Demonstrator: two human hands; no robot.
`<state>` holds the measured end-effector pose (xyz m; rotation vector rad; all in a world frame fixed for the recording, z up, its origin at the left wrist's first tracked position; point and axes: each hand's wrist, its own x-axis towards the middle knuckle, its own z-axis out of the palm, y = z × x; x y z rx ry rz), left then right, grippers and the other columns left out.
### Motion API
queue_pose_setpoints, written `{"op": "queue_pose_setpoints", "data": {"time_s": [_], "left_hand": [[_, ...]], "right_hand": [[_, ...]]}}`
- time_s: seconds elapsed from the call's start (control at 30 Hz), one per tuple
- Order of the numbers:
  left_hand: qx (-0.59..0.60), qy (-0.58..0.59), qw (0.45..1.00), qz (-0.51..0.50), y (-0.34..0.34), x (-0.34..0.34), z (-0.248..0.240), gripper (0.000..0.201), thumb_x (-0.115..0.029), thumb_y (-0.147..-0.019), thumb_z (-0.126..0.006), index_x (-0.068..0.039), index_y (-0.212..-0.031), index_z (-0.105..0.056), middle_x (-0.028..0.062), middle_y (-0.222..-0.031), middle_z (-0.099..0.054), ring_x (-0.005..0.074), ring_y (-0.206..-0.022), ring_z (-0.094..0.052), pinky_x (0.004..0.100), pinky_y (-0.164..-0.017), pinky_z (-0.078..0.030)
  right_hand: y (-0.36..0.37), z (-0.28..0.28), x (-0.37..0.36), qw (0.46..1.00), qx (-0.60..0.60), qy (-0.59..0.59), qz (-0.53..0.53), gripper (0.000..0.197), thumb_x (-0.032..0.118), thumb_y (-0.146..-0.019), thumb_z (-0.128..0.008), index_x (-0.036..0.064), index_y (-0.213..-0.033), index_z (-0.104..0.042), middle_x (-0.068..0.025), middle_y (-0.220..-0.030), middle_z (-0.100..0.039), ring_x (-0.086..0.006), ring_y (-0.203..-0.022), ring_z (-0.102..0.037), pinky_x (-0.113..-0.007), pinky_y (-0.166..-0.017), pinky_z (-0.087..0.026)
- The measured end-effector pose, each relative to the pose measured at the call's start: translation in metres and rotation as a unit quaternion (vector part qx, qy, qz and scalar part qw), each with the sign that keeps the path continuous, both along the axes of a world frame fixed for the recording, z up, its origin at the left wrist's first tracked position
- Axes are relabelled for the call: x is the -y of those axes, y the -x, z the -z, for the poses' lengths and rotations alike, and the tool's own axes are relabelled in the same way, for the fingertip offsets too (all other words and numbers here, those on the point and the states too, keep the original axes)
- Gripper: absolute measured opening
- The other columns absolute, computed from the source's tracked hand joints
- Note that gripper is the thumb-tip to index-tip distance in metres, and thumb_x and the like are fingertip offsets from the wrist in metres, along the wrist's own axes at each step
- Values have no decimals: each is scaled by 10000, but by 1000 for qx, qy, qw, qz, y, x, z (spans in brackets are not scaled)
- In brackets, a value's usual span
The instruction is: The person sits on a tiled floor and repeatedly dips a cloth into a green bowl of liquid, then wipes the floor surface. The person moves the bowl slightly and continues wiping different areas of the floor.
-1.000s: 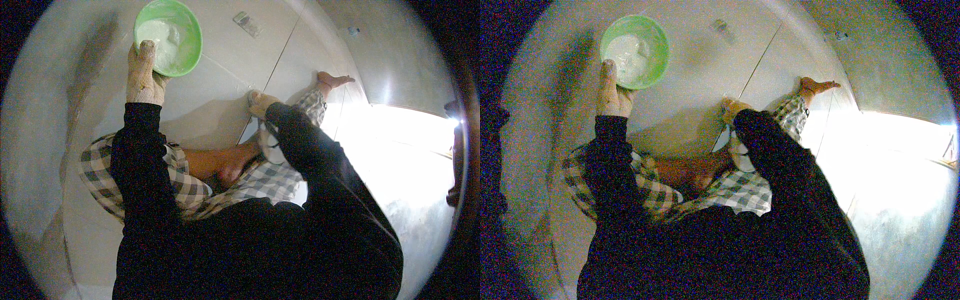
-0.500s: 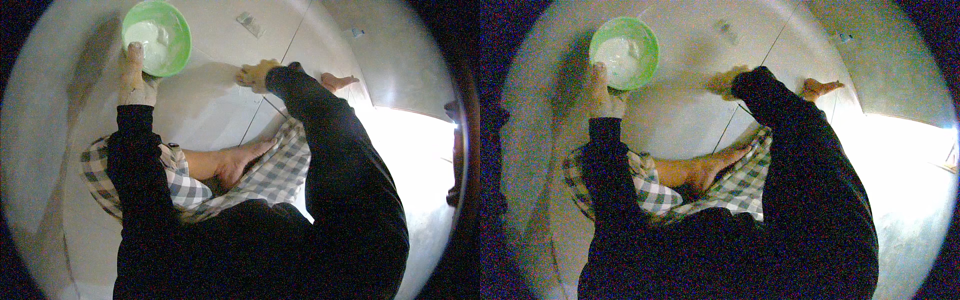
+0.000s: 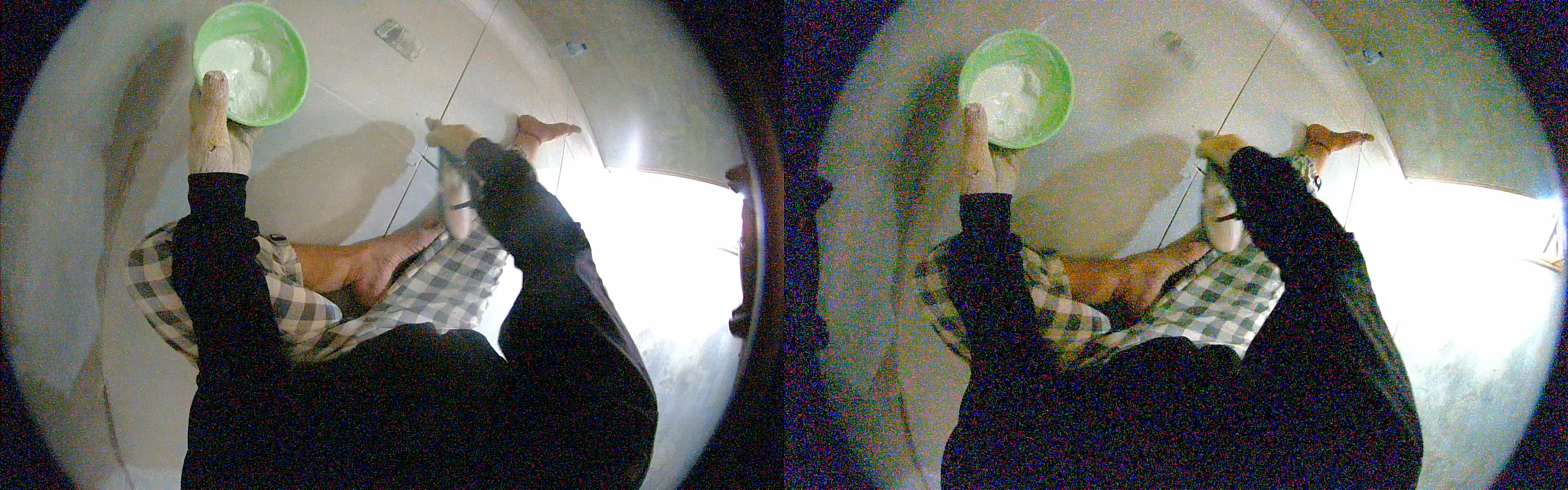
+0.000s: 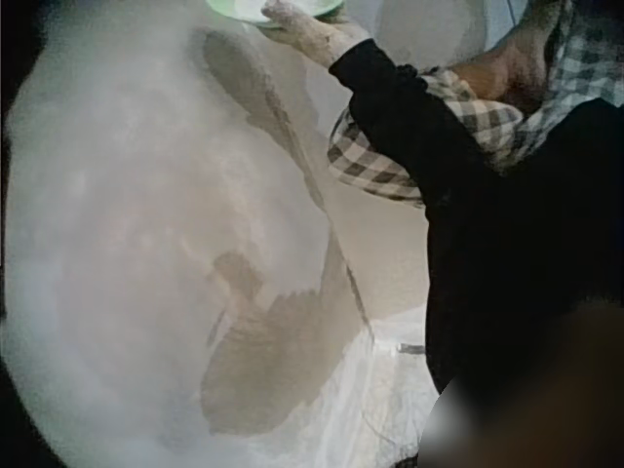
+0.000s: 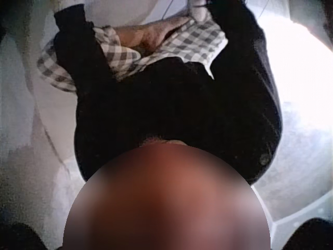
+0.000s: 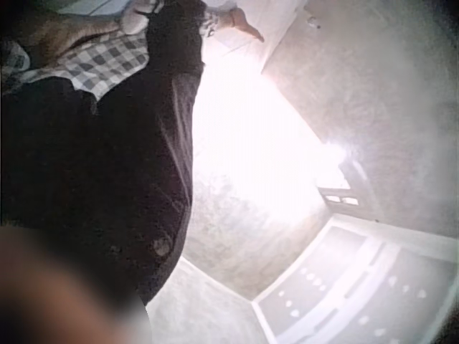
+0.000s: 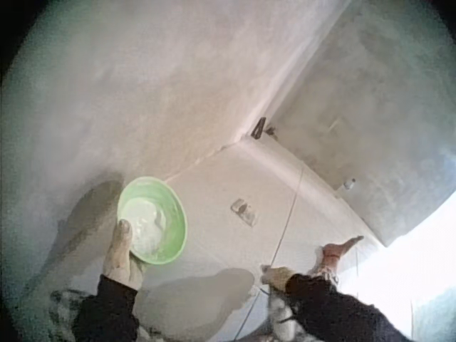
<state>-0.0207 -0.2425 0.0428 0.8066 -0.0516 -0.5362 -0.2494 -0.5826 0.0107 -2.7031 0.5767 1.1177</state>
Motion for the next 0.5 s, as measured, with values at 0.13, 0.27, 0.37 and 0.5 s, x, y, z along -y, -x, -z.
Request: {"op": "queue_pose_setpoints", "data": {"time_s": [0.13,0.27,0.37,0.5], "left_hand": [[4,26,1000,3,-4,2,2,707,-440,-853,-714,-107,-1381,-381,125,-1347,-467,310,-1208,-515,487,-928,-512],[-6,60,998,-1,-6,1,-1,723,-430,-845,-727,-105,-1393,-385,129,-1365,-457,319,-1225,-508,505,-940,-516],[-36,55,998,-23,-9,0,-6,723,-425,-848,-727,-119,-1402,-378,125,-1375,-450,325,-1231,-502,525,-940,-515],[-39,56,996,-49,-15,-3,-10,713,-410,-853,-724,-132,-1411,-377,115,-1370,-460,313,-1213,-515,519,-932,-517]], "right_hand": [[6,46,-47,994,-5,95,-48,424,388,-883,-505,67,-1136,-617,-243,-1109,-644,-418,-992,-646,-496,-876,-513],[37,34,-99,986,116,102,58,413,348,-890,-510,29,-1112,-646,-289,-1141,-613,-451,-1016,-628,-513,-910,-499],[32,4,-95,958,-201,47,-200,465,316,-811,-597,83,-1212,-556,-233,-1139,-628,-410,-1036,-631,-493,-891,-511],[0,-54,-78,985,-141,1,-98,401,212,-845,-529,105,-1231,-551,-130,-1283,-588,-361,-1109,-612,-499,-911,-519]]}}
